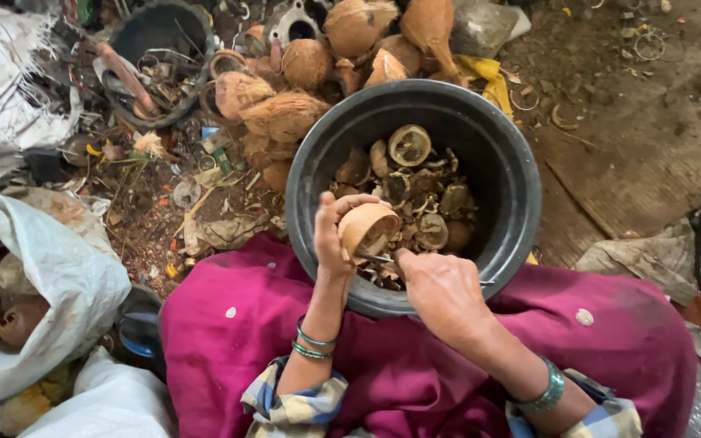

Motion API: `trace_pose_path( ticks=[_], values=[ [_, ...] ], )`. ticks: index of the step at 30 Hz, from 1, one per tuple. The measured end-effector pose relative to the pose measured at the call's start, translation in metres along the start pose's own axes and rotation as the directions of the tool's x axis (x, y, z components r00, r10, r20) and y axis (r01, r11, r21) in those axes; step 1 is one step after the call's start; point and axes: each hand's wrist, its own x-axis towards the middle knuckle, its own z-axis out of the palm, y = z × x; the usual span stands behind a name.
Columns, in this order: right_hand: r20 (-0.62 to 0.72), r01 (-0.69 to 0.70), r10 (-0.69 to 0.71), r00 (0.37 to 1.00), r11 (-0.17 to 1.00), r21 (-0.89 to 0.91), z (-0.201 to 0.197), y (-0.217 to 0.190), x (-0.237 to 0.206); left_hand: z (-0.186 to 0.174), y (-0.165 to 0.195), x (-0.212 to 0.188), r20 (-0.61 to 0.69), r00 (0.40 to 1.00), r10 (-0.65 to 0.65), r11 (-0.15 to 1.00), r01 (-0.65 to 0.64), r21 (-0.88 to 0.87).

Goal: The person sits cross-legged on the ground holding a coconut shell half in one hand and uses a small knife to scrape the dried flesh out of the shell, dropping the loosened flesh and debris into a large basin of shells between their legs. They repeat this scraping on shell after shell, occasionally discarding pieces into the basin.

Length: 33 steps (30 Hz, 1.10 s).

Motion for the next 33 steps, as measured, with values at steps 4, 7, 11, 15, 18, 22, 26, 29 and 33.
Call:
trace_pose_path(
  ticks=[4,7,11,15,18,22,26,29,33],
  values=[
    [-0.031,-0.018,0.017,0.999,0.999,-0.051,0.002,0.000,-0.003,0.007,-0.005,0.003,-0.074,0.992,0.103,0.966,-0.082,0.247],
    [-0.111,-0.007,0.000,0.994,0.998,-0.065,0.000,-0.002,-0.006,0.014,-0.011,0.005,-0.099,0.972,0.215,0.861,-0.141,0.489],
    [-0.045,-0.062,0.061,0.997,0.998,-0.028,-0.013,0.005,0.000,0.011,0.004,0.010,-0.195,0.981,-0.018,0.997,0.032,0.069],
    [-0.107,0.010,-0.006,0.994,0.999,0.040,-0.027,0.016,-0.003,0.008,0.015,0.009,-0.141,0.963,-0.230,0.931,0.176,-0.318],
    [-0.062,-0.004,0.010,0.998,0.994,0.108,-0.026,0.013,-0.006,0.008,0.016,0.007,0.084,0.973,-0.216,0.849,0.230,-0.475],
    [-0.034,0.066,-0.063,0.997,0.994,0.091,-0.019,0.008,-0.006,0.006,0.015,0.007,0.167,0.964,-0.208,0.838,0.264,-0.477],
    [-0.028,0.089,-0.087,0.996,0.988,0.124,-0.017,0.004,-0.009,0.004,0.014,0.006,0.171,0.962,-0.213,0.864,0.268,-0.427],
    [0.026,0.061,-0.063,0.998,0.995,0.077,-0.018,-0.001,-0.010,0.005,0.013,0.003,0.182,0.962,-0.203,0.875,0.262,-0.407],
    [0.018,0.056,-0.056,0.998,0.998,-0.022,-0.018,-0.008,-0.013,0.005,0.012,0.001,0.170,0.955,-0.244,0.878,0.292,-0.380]
  ],
)
